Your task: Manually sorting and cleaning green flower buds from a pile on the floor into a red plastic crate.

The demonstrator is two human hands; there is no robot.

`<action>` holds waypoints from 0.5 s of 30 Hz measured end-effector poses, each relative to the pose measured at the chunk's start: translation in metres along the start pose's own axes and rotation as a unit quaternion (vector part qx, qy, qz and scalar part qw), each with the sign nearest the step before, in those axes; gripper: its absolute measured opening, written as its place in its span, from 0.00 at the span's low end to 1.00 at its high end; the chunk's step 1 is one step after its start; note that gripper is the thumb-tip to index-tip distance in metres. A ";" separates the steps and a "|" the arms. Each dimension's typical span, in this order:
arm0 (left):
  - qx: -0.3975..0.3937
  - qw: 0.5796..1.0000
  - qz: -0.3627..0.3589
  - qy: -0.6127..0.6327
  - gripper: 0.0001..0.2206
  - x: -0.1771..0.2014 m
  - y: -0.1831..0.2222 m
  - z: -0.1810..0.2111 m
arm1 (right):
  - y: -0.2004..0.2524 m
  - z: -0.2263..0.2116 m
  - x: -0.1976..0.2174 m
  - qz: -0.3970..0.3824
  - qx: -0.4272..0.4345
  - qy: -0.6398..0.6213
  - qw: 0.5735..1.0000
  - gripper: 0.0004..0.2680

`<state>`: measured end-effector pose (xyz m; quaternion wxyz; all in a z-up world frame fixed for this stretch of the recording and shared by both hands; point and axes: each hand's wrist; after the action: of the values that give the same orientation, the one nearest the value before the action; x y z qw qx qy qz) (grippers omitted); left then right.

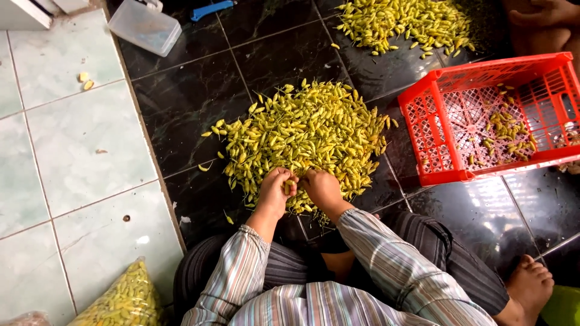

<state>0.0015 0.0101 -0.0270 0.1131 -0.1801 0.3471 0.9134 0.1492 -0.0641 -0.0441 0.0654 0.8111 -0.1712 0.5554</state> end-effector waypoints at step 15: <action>-0.143 0.963 -0.017 -0.227 0.04 -0.002 0.015 -0.001 | -0.005 -0.018 0.039 0.011 -0.204 -0.616 0.761 0.04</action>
<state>-0.0018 -0.0011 -0.0182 0.1777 0.0113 0.1752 0.9683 0.1479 -0.0618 -0.0010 0.1036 0.9440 -0.2929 -0.1110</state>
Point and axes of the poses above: each hand's wrist, its own y-axis away from the middle knuckle, its own x-axis out of the back of the hand, z = x × y, and after that the axes turned 12 degrees about z, right-handed
